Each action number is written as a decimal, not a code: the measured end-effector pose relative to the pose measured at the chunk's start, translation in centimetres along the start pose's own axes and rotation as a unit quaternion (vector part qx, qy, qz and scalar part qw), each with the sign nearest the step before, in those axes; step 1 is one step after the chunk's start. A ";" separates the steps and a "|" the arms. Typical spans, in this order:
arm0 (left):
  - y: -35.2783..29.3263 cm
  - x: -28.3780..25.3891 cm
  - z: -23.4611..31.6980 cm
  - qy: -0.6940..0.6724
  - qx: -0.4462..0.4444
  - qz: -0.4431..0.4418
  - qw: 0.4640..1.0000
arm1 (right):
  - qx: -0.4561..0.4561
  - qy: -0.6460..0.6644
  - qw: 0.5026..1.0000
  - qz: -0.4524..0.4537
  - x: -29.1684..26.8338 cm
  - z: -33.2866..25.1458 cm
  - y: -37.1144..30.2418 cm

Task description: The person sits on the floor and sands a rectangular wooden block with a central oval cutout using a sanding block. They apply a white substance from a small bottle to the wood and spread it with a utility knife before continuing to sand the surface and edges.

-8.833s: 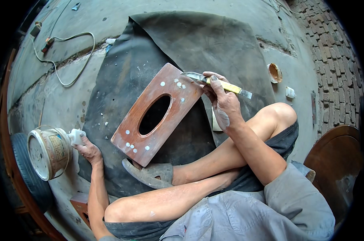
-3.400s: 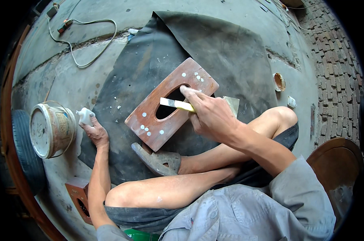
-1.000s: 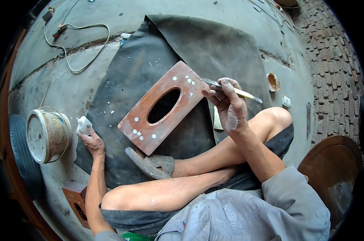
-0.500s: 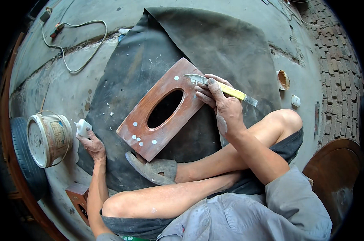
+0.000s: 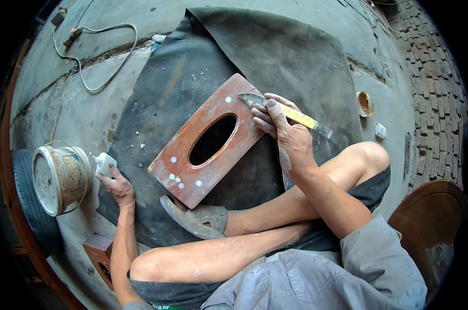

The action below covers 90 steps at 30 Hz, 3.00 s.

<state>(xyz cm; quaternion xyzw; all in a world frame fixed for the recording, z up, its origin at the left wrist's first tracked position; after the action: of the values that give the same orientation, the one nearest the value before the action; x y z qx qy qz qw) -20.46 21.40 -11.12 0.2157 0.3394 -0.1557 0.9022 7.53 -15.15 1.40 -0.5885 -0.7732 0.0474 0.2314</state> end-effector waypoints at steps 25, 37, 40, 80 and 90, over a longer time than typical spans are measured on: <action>0.0 -0.1 0.2 0.002 0.004 0.016 1.000 | -0.019 -0.039 0.999 -0.015 0.0 0.2 0.0; -0.1 -0.1 0.4 0.000 0.009 0.017 1.000 | -0.019 -0.031 0.999 0.000 -0.1 0.3 -0.1; -0.1 -0.1 0.5 0.000 0.003 0.017 1.000 | -0.023 -0.047 0.999 -0.002 0.1 0.2 -0.1; -0.1 -0.2 0.6 -0.007 -0.011 0.019 1.000 | -0.045 -0.080 0.996 -0.015 0.0 0.5 0.0; 0.0 -0.1 0.2 -0.001 0.004 0.026 1.000 | -0.050 -0.057 0.997 0.004 0.1 0.5 -0.3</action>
<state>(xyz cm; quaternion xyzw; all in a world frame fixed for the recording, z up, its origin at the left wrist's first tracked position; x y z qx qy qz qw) -20.45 21.35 -10.89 0.2276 0.3322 -0.1340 0.9055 7.06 -15.07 1.10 -0.5986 -0.7843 0.0434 0.1571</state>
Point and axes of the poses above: each hand's wrist, its own y-axis towards the middle knuckle, its own x-axis out of the palm, z = x × y, the point moved 3 cm from there along y, towards the middle knuckle, and after that the axes turned 3 degrees about -y, right-handed, at the moved point
